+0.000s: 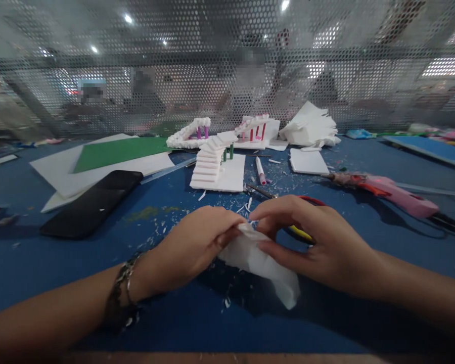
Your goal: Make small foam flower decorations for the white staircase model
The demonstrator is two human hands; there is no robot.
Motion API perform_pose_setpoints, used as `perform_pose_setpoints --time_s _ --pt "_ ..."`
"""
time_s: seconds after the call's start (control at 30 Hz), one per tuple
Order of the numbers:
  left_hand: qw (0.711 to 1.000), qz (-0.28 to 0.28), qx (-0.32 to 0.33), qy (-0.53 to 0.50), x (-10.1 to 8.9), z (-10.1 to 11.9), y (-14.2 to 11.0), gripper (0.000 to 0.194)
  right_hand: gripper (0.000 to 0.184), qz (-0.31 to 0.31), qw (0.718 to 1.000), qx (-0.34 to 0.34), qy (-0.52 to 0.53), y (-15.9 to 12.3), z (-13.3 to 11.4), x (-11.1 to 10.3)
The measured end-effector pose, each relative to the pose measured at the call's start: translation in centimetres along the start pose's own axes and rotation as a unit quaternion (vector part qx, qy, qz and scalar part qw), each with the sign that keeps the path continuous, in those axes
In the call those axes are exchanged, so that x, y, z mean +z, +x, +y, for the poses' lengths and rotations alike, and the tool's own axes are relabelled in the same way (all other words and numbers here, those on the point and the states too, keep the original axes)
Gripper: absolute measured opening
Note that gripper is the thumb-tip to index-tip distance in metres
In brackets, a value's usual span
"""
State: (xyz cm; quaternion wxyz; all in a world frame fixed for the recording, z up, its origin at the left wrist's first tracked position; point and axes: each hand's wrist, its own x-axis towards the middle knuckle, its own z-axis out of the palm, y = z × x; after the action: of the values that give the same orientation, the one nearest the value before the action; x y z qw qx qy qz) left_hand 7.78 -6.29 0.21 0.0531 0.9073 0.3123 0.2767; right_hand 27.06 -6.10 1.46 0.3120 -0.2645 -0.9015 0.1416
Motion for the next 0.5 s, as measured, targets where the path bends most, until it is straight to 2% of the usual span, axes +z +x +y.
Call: perform_pose_setpoints --time_s 0.07,0.13,0.2,0.3,0.5 --pt "0.998 0.005 0.054 -0.03 -0.24 -0.32 -0.1 0.017 0.019 -0.007 1.0 -0.025 -0.006 -0.07 0.05 -0.12" --pt "0.993 0.013 0.107 -0.047 -0.36 -0.55 -0.24 0.017 0.013 -0.012 0.996 -0.082 -0.037 -0.21 0.06 -0.23" --pt "0.99 0.02 0.13 -0.048 -0.38 -0.64 -0.36 0.018 0.009 -0.019 0.985 -0.149 -0.087 -0.39 0.0 -0.37" --pt "0.99 0.021 0.135 -0.045 -0.32 -0.61 -0.48 0.018 0.011 -0.037 0.971 -0.197 -0.134 -0.57 -0.19 -0.66" --pt "0.992 0.046 0.105 -0.044 -0.08 -0.51 -0.26 0.019 0.01 -0.023 0.976 -0.204 -0.079 -0.58 -0.04 -0.49"
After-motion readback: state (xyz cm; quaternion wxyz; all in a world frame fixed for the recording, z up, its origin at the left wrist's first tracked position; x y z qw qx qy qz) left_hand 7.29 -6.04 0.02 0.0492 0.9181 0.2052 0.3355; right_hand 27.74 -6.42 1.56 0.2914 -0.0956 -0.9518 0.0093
